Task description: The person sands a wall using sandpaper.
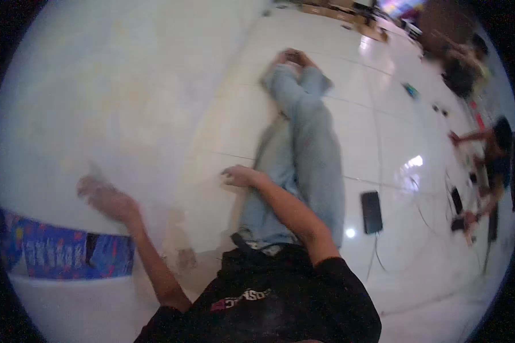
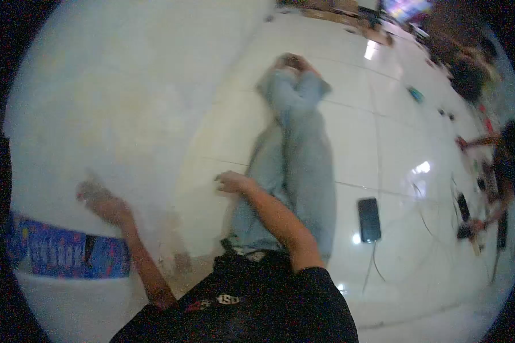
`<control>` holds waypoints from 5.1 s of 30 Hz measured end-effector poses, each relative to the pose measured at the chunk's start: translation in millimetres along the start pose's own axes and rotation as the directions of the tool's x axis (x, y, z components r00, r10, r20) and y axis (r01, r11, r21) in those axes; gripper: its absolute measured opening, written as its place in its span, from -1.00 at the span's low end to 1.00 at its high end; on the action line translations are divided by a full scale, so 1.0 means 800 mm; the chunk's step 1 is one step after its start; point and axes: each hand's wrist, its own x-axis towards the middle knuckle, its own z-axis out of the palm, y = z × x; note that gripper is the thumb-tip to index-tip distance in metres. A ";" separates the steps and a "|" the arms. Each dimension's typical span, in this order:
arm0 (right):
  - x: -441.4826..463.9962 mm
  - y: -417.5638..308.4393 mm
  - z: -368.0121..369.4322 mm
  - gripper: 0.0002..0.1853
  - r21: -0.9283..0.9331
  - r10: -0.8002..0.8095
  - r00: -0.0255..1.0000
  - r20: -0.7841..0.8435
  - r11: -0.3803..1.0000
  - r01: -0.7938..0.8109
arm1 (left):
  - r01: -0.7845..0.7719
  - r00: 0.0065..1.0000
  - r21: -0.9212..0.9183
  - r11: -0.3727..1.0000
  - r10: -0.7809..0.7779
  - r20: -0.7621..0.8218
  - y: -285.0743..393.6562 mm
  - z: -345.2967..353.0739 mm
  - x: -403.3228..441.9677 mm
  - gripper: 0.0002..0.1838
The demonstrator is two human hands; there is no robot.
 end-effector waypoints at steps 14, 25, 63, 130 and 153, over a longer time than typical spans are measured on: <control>-0.016 -0.055 -0.034 -0.47 0.091 0.147 0.986 0.078 0.984 -0.154 | 0.100 0.991 -0.213 0.972 -0.079 0.104 0.022 -0.073 0.090 -0.23; -0.010 -0.026 -0.024 -0.47 0.046 0.120 0.989 0.091 0.991 -0.125 | 0.042 0.997 -0.226 0.973 -0.026 0.074 0.031 -0.090 0.134 -0.30; -0.003 -0.014 -0.017 -0.48 0.006 0.091 0.995 0.044 0.996 -0.092 | 0.088 0.994 -0.240 0.967 -0.102 -0.049 0.021 -0.093 0.150 -0.22; -0.011 -0.025 -0.022 -0.49 0.023 0.081 0.994 0.079 0.996 -0.083 | 0.174 0.978 -0.303 0.937 -0.129 0.165 0.059 -0.062 0.075 -0.25; 0.000 -0.011 -0.018 -0.47 0.105 0.015 1.000 0.017 0.994 -0.017 | 0.497 0.863 -0.813 0.303 -0.075 0.500 0.112 -0.031 -0.063 -0.50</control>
